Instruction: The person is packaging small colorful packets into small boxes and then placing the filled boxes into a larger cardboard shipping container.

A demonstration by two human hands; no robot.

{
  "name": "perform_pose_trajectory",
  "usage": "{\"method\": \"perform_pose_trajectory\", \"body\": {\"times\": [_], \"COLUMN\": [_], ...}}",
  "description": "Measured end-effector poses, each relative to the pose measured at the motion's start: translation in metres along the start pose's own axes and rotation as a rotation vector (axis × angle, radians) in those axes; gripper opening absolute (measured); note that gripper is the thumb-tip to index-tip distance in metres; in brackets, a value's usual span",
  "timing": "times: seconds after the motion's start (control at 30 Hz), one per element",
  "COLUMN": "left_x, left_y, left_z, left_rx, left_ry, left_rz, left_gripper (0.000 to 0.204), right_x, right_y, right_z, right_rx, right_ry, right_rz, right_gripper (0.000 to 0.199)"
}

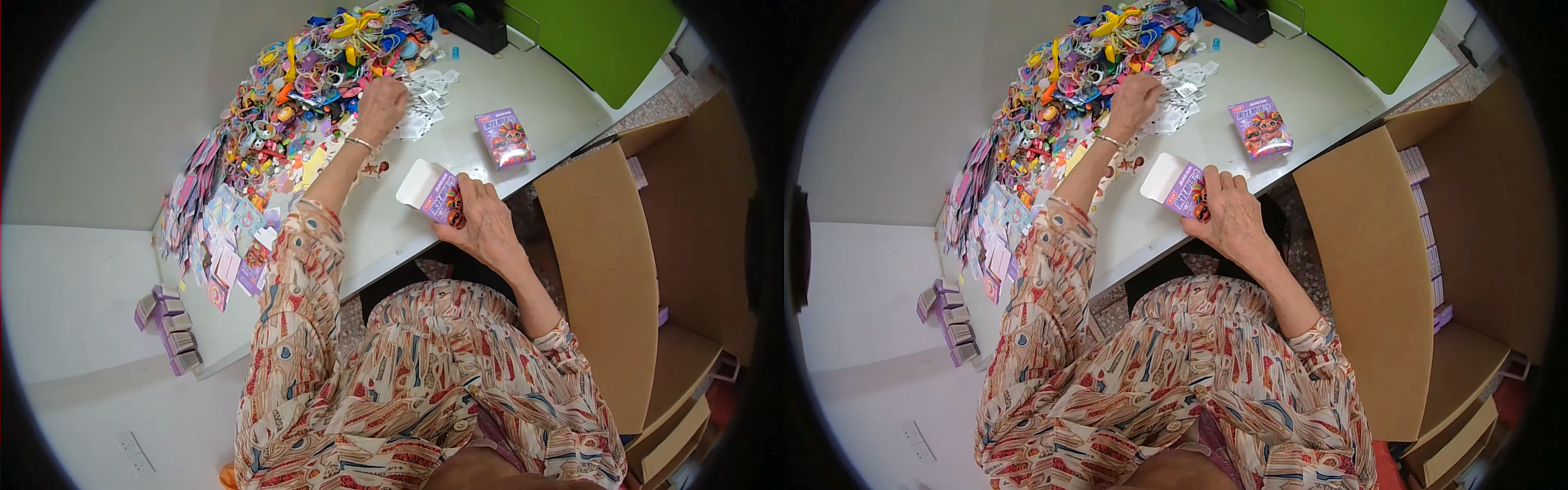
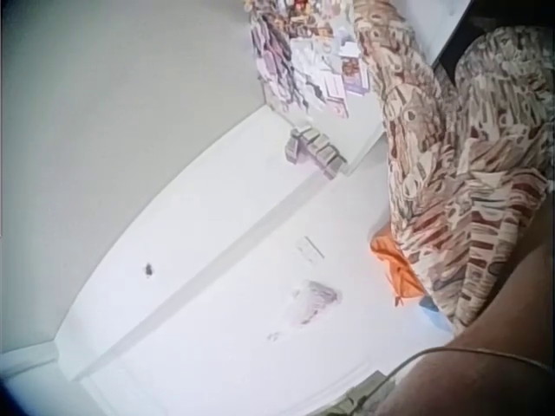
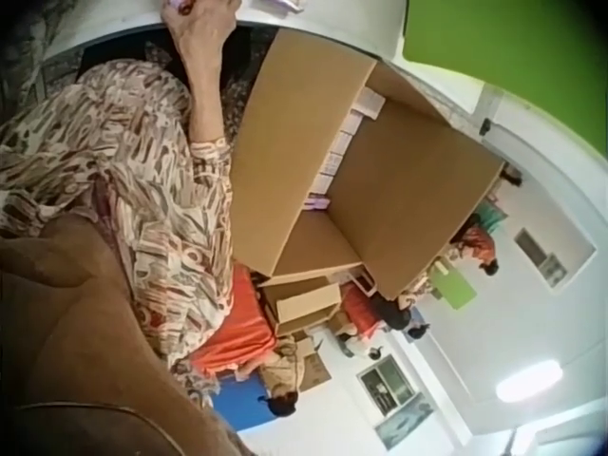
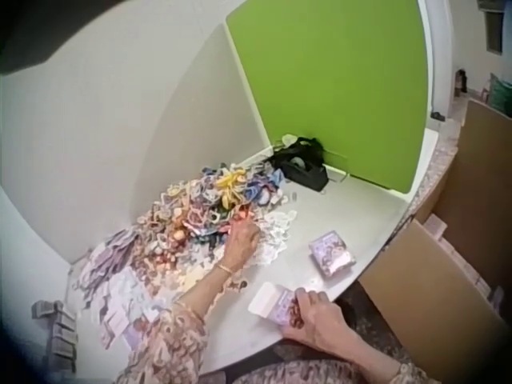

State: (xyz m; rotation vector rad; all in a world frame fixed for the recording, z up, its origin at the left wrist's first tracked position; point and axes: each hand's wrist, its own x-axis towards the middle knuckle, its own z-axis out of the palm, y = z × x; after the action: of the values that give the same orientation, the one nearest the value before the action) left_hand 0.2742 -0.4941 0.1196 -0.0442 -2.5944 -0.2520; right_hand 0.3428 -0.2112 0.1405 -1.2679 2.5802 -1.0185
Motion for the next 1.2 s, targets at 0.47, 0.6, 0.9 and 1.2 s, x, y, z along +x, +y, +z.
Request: {"method": "perform_pose_trajectory", "body": {"times": [0.47,0.6,0.9,1.2], "left_x": [-0.041,-0.047,-0.05,-0.053], "left_y": [-0.01,-0.006,0.004,0.005], "left_z": [-0.049,-0.059,-0.073,-0.082], "left_rx": [-0.577,-0.694,-0.404,-0.669], "left_ry": [-0.079,-0.124,0.096,0.069], "left_rz": [-0.515,-0.591,-0.461,-0.649], "left_gripper": [0.024,0.024,0.021,0.024], "right_x": [0.013,0.017,0.032,0.036], "right_y": [-0.005,-0.004,-0.006,-0.005], "right_z": [-0.005,-0.003,0.006,0.012], "right_rx": [-0.05,-0.062,-0.139,-0.16], "right_ry": [-0.039,-0.019,0.022,0.066], "right_rz": [0.032,0.011,-0.015,-0.02], "right_gripper": [0.062,0.06,0.059,0.059]}}
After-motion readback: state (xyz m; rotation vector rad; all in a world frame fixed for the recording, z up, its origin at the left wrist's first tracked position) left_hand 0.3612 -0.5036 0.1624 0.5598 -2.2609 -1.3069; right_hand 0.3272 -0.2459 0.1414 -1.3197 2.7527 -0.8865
